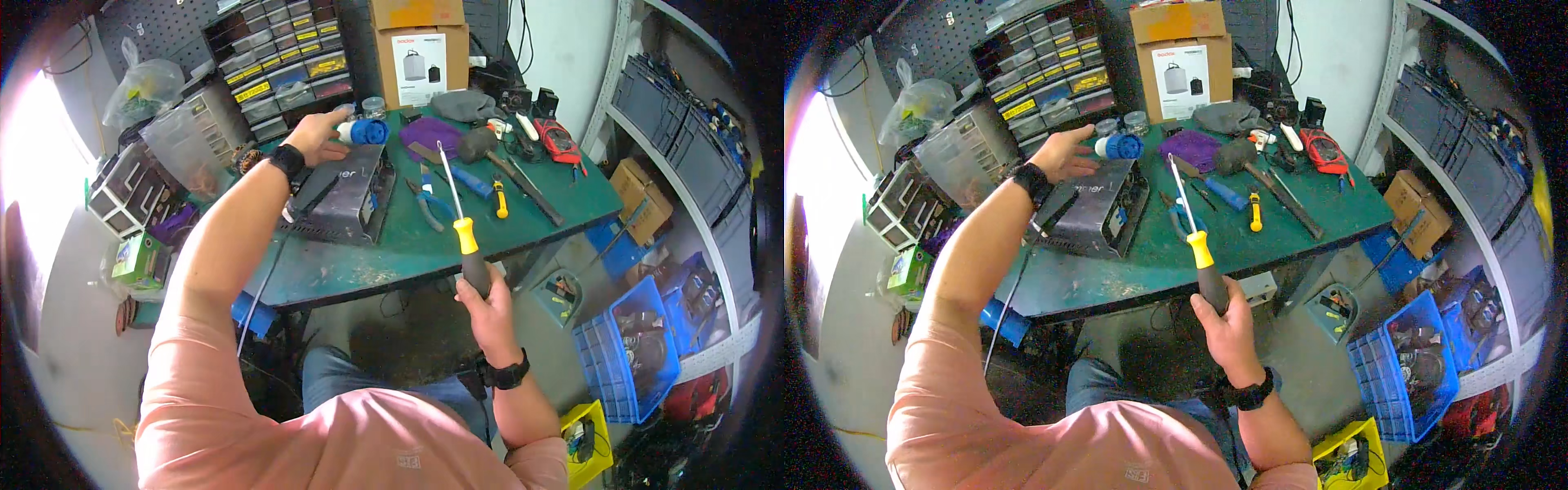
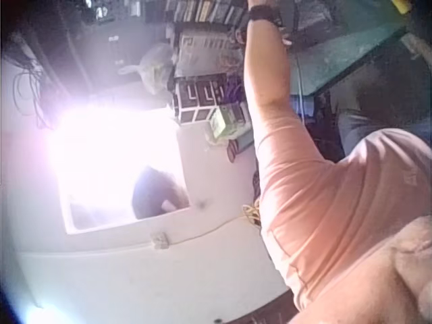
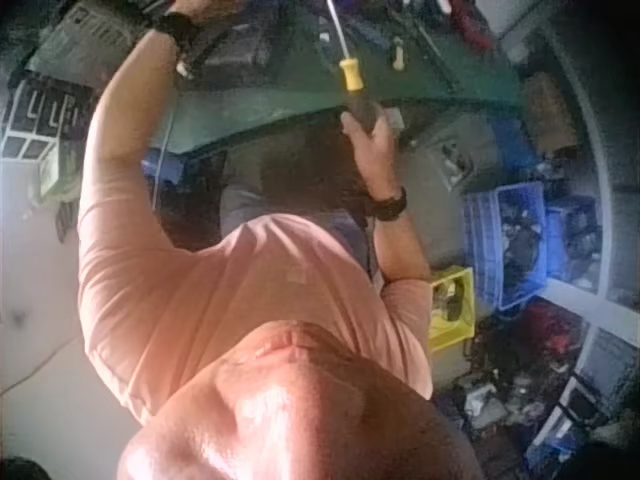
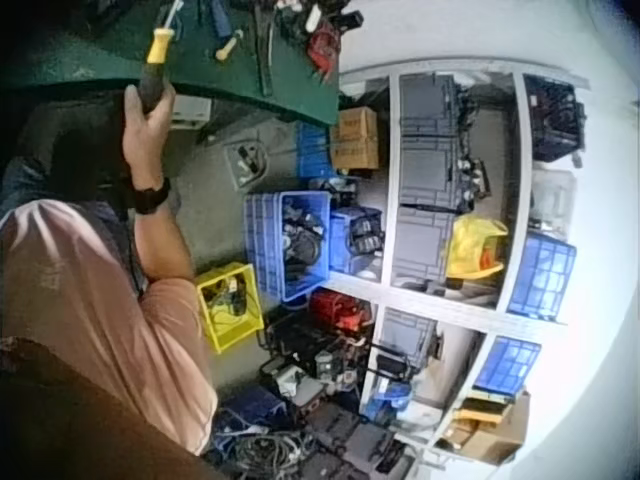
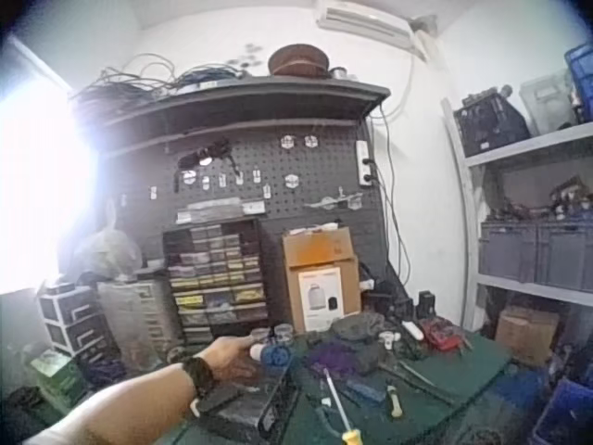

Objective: The person uses a screwdriver to remove screws from a black 5KW Dimmer box on a workbench. They remove the top cover to expose the internal circuitry and wires, then proceed to manipulate the internal components and wires with their hands and the screwdriver.

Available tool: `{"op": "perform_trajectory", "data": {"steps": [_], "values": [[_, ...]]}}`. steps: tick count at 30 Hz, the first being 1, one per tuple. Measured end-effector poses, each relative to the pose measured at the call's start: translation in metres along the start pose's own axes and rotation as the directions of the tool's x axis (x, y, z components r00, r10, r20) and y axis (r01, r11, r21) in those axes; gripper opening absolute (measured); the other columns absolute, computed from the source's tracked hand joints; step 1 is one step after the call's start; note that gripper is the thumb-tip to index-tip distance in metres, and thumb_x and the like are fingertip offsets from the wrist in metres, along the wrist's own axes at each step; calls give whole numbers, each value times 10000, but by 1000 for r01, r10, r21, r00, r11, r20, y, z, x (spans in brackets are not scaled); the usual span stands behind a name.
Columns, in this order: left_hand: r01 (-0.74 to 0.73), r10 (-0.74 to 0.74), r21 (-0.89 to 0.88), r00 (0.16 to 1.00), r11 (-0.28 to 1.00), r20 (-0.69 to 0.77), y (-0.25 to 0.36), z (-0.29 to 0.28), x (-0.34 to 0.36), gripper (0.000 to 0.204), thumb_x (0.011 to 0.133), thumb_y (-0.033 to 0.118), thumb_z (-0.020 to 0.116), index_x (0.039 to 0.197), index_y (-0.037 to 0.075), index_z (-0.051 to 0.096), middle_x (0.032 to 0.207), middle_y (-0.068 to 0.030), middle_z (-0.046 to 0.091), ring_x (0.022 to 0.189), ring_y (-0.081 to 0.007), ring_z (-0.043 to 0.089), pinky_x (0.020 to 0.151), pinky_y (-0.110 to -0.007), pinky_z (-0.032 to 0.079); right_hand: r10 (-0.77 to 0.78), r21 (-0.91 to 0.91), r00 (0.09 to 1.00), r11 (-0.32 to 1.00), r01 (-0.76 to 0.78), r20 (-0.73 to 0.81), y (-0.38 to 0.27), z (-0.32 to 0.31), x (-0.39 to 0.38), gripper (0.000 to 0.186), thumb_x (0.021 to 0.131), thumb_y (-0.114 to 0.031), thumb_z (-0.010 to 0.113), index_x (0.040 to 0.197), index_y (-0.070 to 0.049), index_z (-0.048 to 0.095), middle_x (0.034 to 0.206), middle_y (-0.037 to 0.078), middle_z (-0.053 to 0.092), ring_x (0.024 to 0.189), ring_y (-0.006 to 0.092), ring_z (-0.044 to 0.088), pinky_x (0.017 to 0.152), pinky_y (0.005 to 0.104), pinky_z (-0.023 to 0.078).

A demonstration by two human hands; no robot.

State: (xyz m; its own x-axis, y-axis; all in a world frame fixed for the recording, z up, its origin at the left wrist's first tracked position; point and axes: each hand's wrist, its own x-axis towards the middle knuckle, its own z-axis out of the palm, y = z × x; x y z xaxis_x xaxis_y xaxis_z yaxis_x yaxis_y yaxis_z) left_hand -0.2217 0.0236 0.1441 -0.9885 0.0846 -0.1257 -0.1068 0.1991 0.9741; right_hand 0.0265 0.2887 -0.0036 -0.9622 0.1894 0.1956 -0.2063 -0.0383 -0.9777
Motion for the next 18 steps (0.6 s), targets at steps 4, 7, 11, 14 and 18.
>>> {"op": "perform_trajectory", "data": {"steps": [4, 7, 11, 14, 18], "values": [[-120, 134, 458, 991, 881, 3, -6, -43, -13, 546, 854, 379, 627, 1234, 0, 528, 1097, -166, 610, 893, -307, 636, 784, -391, 516, 11, 58, 999, 998, -13, 47, 4, 12, 9, 386, 848, -203, 673, 1122, 19, 516, 883, 41, 555, 793, 128, 503, 731, 291, 438], [-78, 345, 903, 935, 423, -81, -31, -94, -24, 428, 855, 353, 603, 946, -64, 643, 824, -171, 663, 782, -238, 629, 725, -366, 483, -40, 65, 993, 997, 33, 115, 12, 38, 20, 374, 848, -199, 672, 1112, 20, 523, 898, 60, 572, 806, 145, 526, 739, 309, 447], [-35, 306, 840, 939, 541, -158, -75, -136, -56, 485, 881, 402, 562, 931, -77, 624, 789, -181, 640, 745, -235, 613, 697, -378, 474, -143, -140, 983, 977, 158, 117, -1, 98, 50, 429, 821, -247, 696, 1091, 33, 516, 966, 186, 592, 878, 305, 582, 788, 379, 456], [58, 165, 709, 956, 702, -242, -82, -122, -73, 518, 911, 435, 533, 877, -77, 606, 666, -48, 513, 619, -153, 503, 548, -310, 407, -284, -316, 958, 906, 283, 43, 2, 135, 75, 458, 815, -258, 700, 1084, 55, 501, 995, 235, 569, 927, 381, 563, 812, 435, 448], [66, 118, 610, 959, 790, -256, -101, -129, -79, 510, 921, 429, 524, 920, -76, 598, 683, -46, 518, 602, -153, 466, 551, -316, 390, -169, -351, 980, 916, 194, 100, -11, 156, 79, 430, 828, -225, 682, 1089, 50, 482, 995, 241, 568, 907, 397, 570, 793, 435, 457]]}}
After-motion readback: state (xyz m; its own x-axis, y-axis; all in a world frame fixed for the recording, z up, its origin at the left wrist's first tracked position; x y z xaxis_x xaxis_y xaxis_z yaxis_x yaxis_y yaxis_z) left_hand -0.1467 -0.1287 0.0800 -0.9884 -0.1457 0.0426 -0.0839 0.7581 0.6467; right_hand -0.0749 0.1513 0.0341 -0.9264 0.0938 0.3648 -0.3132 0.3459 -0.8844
